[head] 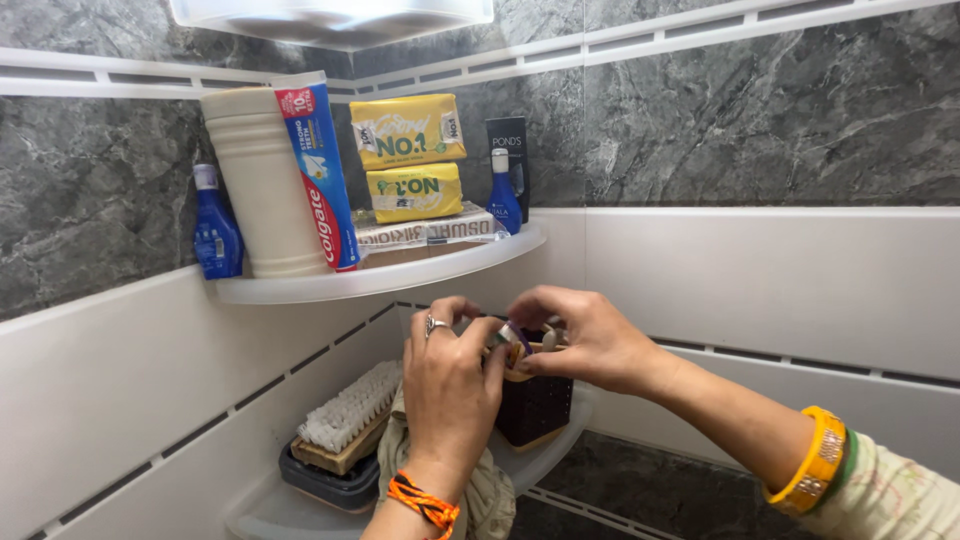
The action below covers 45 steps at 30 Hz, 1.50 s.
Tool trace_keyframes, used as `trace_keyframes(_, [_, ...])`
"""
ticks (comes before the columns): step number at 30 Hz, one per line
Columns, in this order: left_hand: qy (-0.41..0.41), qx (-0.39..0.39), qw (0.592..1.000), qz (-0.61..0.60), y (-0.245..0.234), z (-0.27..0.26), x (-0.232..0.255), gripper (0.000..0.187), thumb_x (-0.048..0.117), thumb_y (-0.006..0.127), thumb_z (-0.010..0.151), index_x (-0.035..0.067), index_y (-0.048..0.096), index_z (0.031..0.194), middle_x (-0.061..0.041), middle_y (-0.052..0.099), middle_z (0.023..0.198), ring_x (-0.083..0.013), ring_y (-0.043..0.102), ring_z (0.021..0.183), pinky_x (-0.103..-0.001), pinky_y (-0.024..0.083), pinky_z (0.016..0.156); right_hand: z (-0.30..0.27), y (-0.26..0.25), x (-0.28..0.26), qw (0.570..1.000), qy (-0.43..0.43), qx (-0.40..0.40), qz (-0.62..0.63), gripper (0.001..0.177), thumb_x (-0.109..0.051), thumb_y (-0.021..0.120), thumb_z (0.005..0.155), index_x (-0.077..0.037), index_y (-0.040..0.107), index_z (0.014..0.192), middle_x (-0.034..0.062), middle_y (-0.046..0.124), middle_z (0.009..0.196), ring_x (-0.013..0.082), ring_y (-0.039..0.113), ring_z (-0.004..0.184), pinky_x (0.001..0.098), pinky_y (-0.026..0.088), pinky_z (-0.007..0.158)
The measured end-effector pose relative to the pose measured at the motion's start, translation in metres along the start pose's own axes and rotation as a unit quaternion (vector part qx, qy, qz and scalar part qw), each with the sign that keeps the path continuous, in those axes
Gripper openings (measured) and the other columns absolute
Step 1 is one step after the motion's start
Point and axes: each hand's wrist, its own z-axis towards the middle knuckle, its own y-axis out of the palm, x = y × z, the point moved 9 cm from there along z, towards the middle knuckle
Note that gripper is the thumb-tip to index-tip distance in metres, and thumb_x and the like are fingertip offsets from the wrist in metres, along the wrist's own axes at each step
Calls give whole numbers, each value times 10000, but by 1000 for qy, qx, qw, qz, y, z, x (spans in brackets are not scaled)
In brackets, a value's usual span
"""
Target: The person wipes a pink bath sponge in a small tray with a cloth, then wipes a soap dish containing two bars of soap. They wipe a wooden brush and a toothbrush holder, then rearrange toothbrushes inside the holder. Finally, they stack and align yellow soap boxes on a corner shelf.
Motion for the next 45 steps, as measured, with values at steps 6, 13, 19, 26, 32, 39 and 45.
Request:
trace_keyframes(6, [-8, -34, 999, -11, 9, 0, -3, 133, 65, 713, 789, 88, 722, 919, -35, 693, 1065, -287, 627, 1004, -444, 483, 833, 10, 10, -3, 997, 25, 16, -76, 312, -117, 821, 742, -40, 734, 1031, 72, 781, 898, 152, 766, 815, 311, 619, 739])
trace_keyframes(13, [-41, -52, 997, -50, 9, -4, -13, 120, 48, 675, 833, 93, 696, 942, -70, 737, 960, -322, 694, 920, -451, 528, 790, 0, 1, 43, 995, 99, -12, 25, 189, -119, 786, 821, -49, 747, 992, 51, 800, 849, 100, 768, 800, 253, 648, 741])
trace_keyframes(19, [-123, -102, 980, -118, 24, -4, -28, 222, 17, 639, 847, 82, 692, 1052, -122, 745, 981, -339, 726, 915, -451, 552, 759, -10, -9, 76, 968, 163, -34, 190, 166, -95, 757, 853, -12, 763, 997, 65, 795, 898, 115, 747, 846, 269, 633, 789])
trace_keyframes(26, [-137, -95, 970, -177, 32, -8, -35, 328, 14, 670, 814, 39, 671, 1141, -153, 751, 1015, -305, 753, 914, -400, 570, 798, -13, -9, 62, 971, 172, -48, 161, 293, -214, 780, 838, -21, 777, 1058, 75, 801, 945, 134, 749, 900, 300, 617, 827])
trace_keyframes(32, [-126, -94, 974, -160, 31, -5, -43, 352, -57, 602, 799, 30, 687, 1129, -150, 753, 1035, -309, 745, 956, -400, 572, 826, 3, -33, -26, 992, -68, 30, -99, 376, -351, 843, 779, -82, 766, 1031, 59, 782, 1030, 214, 737, 1003, 389, 568, 884])
trace_keyframes(39, [-110, -34, 991, -72, 9, -1, -49, 364, -81, 553, 749, 35, 716, 1054, -139, 707, 1092, -369, 663, 1034, -467, 516, 887, 9, 29, -47, 947, -99, -66, -298, 379, -371, 887, 646, -125, 722, 884, 58, 700, 845, 306, 677, 879, 488, 497, 732])
trace_keyframes(45, [-86, -76, 992, -50, 12, -1, -44, 339, -70, 565, 748, 55, 747, 1005, -107, 709, 1097, -352, 637, 1053, -460, 504, 888, 14, 5, -61, 964, -142, 17, -224, 192, -208, 842, 744, -97, 722, 844, 70, 709, 801, 292, 704, 745, 415, 557, 661])
